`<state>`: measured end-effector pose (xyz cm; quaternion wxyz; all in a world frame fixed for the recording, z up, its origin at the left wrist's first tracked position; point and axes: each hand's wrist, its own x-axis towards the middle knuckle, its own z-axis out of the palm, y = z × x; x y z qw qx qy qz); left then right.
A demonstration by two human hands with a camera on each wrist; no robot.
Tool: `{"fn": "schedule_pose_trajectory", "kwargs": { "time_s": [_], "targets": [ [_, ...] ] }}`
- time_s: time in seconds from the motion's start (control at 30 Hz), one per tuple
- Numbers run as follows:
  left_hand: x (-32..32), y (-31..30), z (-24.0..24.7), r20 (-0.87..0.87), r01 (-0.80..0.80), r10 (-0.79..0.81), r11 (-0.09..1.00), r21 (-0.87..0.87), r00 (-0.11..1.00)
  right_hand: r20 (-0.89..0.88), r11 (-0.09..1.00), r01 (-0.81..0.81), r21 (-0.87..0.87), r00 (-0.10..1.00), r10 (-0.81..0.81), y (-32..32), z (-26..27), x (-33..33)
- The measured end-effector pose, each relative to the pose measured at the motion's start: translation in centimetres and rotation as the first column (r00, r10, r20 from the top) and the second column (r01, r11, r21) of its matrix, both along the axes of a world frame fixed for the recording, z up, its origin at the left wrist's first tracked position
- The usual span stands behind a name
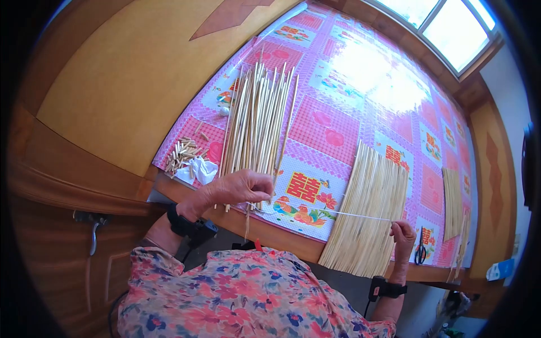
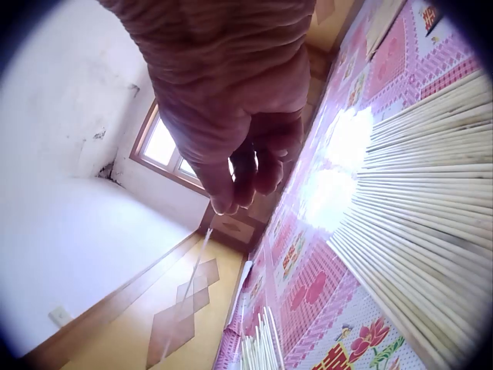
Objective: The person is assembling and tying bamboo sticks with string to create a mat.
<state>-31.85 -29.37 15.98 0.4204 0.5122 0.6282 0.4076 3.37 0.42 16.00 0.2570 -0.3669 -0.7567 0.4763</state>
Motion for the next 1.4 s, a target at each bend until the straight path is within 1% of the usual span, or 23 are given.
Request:
{"fn": "schedule_pose_trajectory", "kwargs": {
  "time_s": [0.03, 0.07, 0.13, 0.2, 0.3, 0.37, 0.47, 0.5, 0.6, 0.67, 0.73, 0.8, 0.9, 0.93, 1.0, 1.07, 1.17, 1.2, 1.27, 1.3, 1.33, 1.37, 1.4],
  "targets": [
    [0.3, 0.3, -0.6, 0.018, 0.024, -0.024, 1.0, 0.012, 1.0, -0.079, 0.995, 0.019, -0.096, 0.997, -0.027, -0.5, 0.7, -0.1],
    [0.5, 0.7, -0.9, 0.035, 0.048, -0.049, 0.999, 0.025, 0.998, -0.074, 0.995, 0.03, -0.09, 0.997, -0.037, -0.8, 1.1, -0.1],
    [1.0, 1.0, -1.4, 0.127, 0.073, -0.07, 0.997, -0.02, 0.989, -0.294, 0.96, 0.157, -0.233, 0.929, -0.224, -1.2, 1.5, 0.1],
    [1.3, 1.4, -2.8, 0.067, 0.105, -0.106, 0.994, 0.016, 0.992, -0.299, 0.962, 0.17, -0.215, 0.926, -0.231, -1.0, 1.9, 1.0],
    [1.7, 1.3, -3.7, 0.036, 0.107, -0.107, 0.994, -0.01, 0.994, -0.564, 0.922, 0.188, -0.339, 0.744, -0.359, -0.6, 3.9, 2.7],
    [2.5, 1.2, -4.3, 0.083, 0.073, -0.068, 0.996, -0.059, 0.994, -0.704, 0.911, 0.085, -0.402, 0.608, -0.367, 0.7, 4.6, 5.6],
    [2.8, 0.7, -4.7, 0.251, 0.012, 0.047, 0.973, -0.23, 0.967, -0.807, 0.906, -0.046, -0.42, 0.475, -0.35, 0.6, 7.3, 8.6],
    [2.9, 0.7, -4.8, 0.255, 0.055, 0.004, 0.973, -0.223, 0.967, -0.829, 0.907, -0.125, -0.403, 0.469, -0.304, 0.5, 8.1, 9.9],
    [3.5, 1.1, -5.2, 0.28, 0.048, 0.025, 0.967, -0.252, 0.96, -0.882, 0.941, -0.071, -0.331, 0.378, -0.281, -0.7, 9.3, 12.8],
    [4.0, 1.4, -5.3, 0.246, 0.006, 0.051, 0.975, -0.224, 0.968, -0.879, 0.923, -0.04, -0.382, 0.325, -0.349, -1.9, 10.0, 15.1],
    [4.6, 1.9, -5.4, 0.241, 0.005, 0.053, 0.973, -0.231, 0.969, -0.92, 0.941, -0.055, -0.335, 0.236, -0.314, -2.7, 10.1, 18.4],
    [5.0, 2.5, -5.8, 0.194, -0.027, 0.067, 0.98, -0.199, 0.979, -0.917, 0.94, 0.014, -0.342, 0.213, -0.336, -3.5, 10.1, 22.8],
    [5.0, 3.3, -6.4, 0.15, -0.064, 0.092, 0.98, -0.187, 0.984, -0.894, 0.879, 0.186, -0.439, 0.009, -0.448, -4.0, 8.4, 32.2],
    [5.3, 3.5, -6.3, 0.141, -0.067, 0.091, 0.984, -0.168, 0.986, -0.894, 0.877, 0.194, -0.44, 0.0, -0.448, -4.8, 8.4, 33.9],
    [6.1, 4.0, -6.1, 0.127, -0.093, 0.11, 0.986, -0.136, 0.986, -0.829, 0.689, 0.501, -0.523, -0.112, -0.548, -7.0, 8.2, 37.1],
    [6.8, 4.7, -6.5, 0.114, -0.045, 0.059, 0.991, -0.123, 0.992, -0.821, 0.645, 0.552, -0.529, -0.142, -0.553, -9.0, 7.8, 39.4],
    [8.5, 5.7, -6.6, 0.105, -0.055, 0.065, 0.993, -0.1, 0.992, -0.791, 0.462, 0.708, -0.533, -0.224, -0.569, -10.6, 7.1, 41.9],
    [8.9, 5.9, -6.6, 0.099, -0.053, 0.062, 0.994, -0.091, 0.993, -0.795, 0.465, 0.706, -0.534, -0.231, -0.562, -11.0, 7.0, 42.5],
    [10.0, 6.7, -6.9, -0.11, -0.09, 0.072, 0.982, -0.168, 0.991, -0.828, 0.53, 0.758, -0.379, -0.022, -0.561, -11.8, 7.5, 43.6],
    [10.8, 7.2, -6.8, -0.189, -0.047, 0.015, 0.985, -0.167, 0.982, -0.838, 0.537, 0.758, -0.37, -0.023, -0.545, -11.9, 8.6, 42.7],
    [11.8, 7.6, -6.6, -0.19, -0.042, 0.014, 0.989, -0.145, 0.982, -0.798, 0.659, 0.697, -0.283, 0.211, -0.565, -12.4, 10.1, 40.3],
    [13.0, 8.1, -6.4, -0.428, 0.02, -0.037, 0.999, -0.044, 0.903, -0.72, 0.765, 0.61, -0.206, 0.434, -0.541, -12.9, 11.2, 38.0],
    [14.6, 8.9, -6.1, -0.641, 0.1, -0.048, 0.994, 0.046, 0.766, -0.655, 0.776, 0.616, -0.133, 0.533, -0.535, -12.9, 11.9, 35.8]
  ]
}}
